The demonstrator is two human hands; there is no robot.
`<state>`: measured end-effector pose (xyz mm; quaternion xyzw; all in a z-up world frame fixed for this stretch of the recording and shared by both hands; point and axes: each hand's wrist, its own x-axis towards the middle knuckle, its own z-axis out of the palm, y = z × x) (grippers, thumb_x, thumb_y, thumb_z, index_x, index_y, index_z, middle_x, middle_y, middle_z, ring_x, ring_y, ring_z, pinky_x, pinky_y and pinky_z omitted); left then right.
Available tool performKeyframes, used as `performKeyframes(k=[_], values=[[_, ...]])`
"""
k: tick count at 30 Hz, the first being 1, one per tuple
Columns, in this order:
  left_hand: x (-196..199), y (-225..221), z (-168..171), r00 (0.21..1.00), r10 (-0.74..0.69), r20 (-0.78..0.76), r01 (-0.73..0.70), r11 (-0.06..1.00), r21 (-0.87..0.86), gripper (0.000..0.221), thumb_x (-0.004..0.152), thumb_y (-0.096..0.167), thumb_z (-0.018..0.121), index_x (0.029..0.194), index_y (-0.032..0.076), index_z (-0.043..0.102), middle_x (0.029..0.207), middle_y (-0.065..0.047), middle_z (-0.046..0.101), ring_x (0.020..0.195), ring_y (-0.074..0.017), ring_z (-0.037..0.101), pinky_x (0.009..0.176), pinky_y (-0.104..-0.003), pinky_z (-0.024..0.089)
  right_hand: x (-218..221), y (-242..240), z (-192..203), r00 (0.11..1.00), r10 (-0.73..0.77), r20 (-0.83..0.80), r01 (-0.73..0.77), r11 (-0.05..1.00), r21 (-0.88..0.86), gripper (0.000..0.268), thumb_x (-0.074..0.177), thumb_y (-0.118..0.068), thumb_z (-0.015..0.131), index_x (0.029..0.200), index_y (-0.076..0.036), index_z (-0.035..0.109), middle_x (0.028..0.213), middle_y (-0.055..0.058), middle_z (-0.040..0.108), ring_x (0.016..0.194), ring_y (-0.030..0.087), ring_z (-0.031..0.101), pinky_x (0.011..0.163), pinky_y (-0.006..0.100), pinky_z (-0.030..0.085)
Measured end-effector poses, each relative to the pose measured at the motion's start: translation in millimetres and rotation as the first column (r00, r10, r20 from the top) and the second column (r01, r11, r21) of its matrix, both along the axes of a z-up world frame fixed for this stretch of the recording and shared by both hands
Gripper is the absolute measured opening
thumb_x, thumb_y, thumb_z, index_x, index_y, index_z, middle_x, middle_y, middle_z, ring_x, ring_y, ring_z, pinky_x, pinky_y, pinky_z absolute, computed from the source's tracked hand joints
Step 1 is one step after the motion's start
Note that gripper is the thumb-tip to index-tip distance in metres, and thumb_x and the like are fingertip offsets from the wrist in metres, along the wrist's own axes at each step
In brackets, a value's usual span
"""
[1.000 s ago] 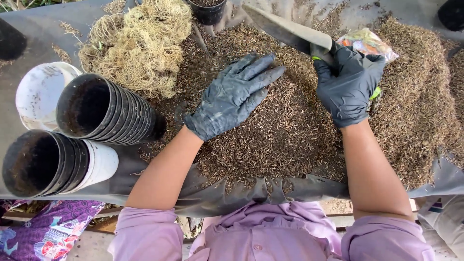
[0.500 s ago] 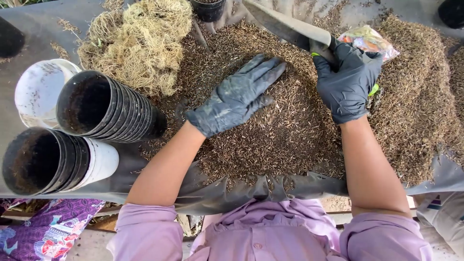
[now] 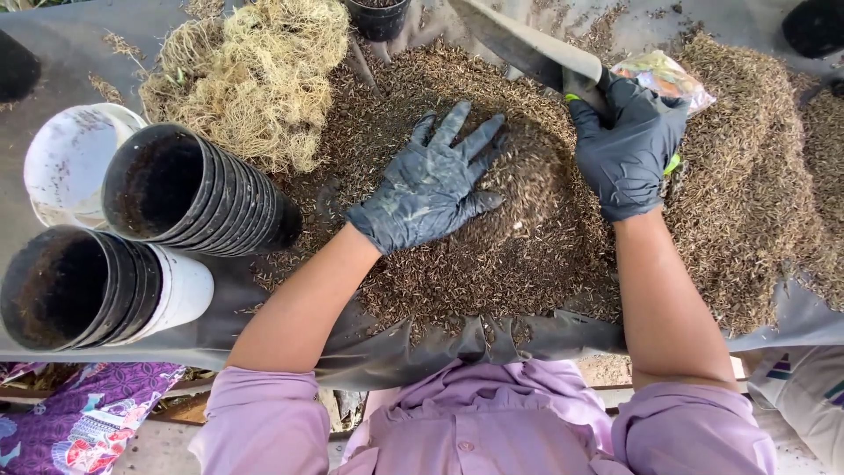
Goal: Mixing soil substrate on a table using a hand trowel and gloved hands to prepare it for potting.
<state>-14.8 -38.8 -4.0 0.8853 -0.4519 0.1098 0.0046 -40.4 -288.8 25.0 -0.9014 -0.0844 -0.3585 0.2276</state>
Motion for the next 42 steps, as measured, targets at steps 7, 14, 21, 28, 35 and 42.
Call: performKeyframes(k=[7,14,21,28,35,42], values=[[13.5,17.3,0.6,0.982,0.066,-0.176,-0.093,0.984,-0.154,0.064,0.095,0.058,0.047,0.155,0.047,0.028,0.168,0.004,0.021,0.154,-0.0346,0.013,0.122,-0.063,0.004,-1.9,-9.3,5.8,0.997,-0.039,0.071,0.046,0.995,-0.091,0.019,0.114,-0.023,0.074,0.109,-0.005,0.081,0.082,0.001,0.072,0.075,0.021,0.066,0.073,0.034,0.042],[26.8,43.1,34.8,0.785,-0.165,-0.598,-0.447,0.517,-0.73,0.047,0.1,0.037,0.059,0.139,0.013,0.051,0.149,-0.012,0.052,0.14,-0.0288,0.047,0.119,-0.047,0.036,6.0,-26.8,-25.9,0.957,-0.246,-0.155,0.216,0.958,-0.187,0.031,0.107,-0.043,0.072,0.132,-0.026,0.078,0.082,-0.007,0.075,0.071,0.017,0.061,0.079,0.034,0.034],[35.4,37.5,12.1,0.625,0.266,-0.734,-0.665,0.673,-0.322,0.098,0.088,0.075,0.011,0.159,0.008,0.02,0.168,-0.016,0.018,0.154,-0.035,0.018,0.125,-0.047,0.013,11.5,-39.5,-51.2,0.881,-0.469,-0.059,0.37,0.762,-0.531,0.018,0.104,-0.035,0.06,0.092,-0.026,0.071,0.073,-0.003,0.065,0.068,0.029,0.063,0.086,0.044,0.041],[3.4,24.5,70.6,0.634,0.235,-0.737,-0.67,0.644,-0.37,0.06,0.109,0.024,0.031,0.152,-0.018,0.03,0.161,-0.035,0.028,0.152,-0.0362,0.011,0.125,-0.032,0.01,12.2,-30.4,-49.0,0.895,-0.346,-0.282,0.255,0.914,-0.314,0.027,0.096,-0.053,0.072,0.113,-0.034,0.079,0.072,-0.004,0.072,0.074,0.035,0.072,0.085,0.043,0.045],[8.8,26.9,75.9,0.63,0.076,-0.773,-0.689,0.514,-0.511,0.062,0.105,0.028,0.032,0.153,-0.012,0.028,0.159,-0.031,0.03,0.152,-0.0327,0.014,0.125,-0.032,0.01,26.6,-14.4,-33.2,0.902,-0.236,-0.361,0.219,0.972,-0.089,0.033,0.102,-0.041,0.072,0.126,-0.018,0.074,0.099,0.015,0.076,0.1,0.048,0.067,0.091,0.055,0.045],[22.5,26.8,64.8,0.599,0.072,-0.797,-0.758,0.371,-0.536,0.066,0.102,0.037,0.033,0.154,-0.003,0.027,0.157,-0.025,0.034,0.152,-0.0282,0.019,0.126,-0.032,0.009,96.5,11.9,-27.3,0.832,-0.298,-0.469,0.203,0.948,-0.244,0.04,0.103,-0.04,0.06,0.139,-0.023,0.067,0.122,0.027,0.071,0.119,0.052,0.061,0.108,0.067,0.029]])
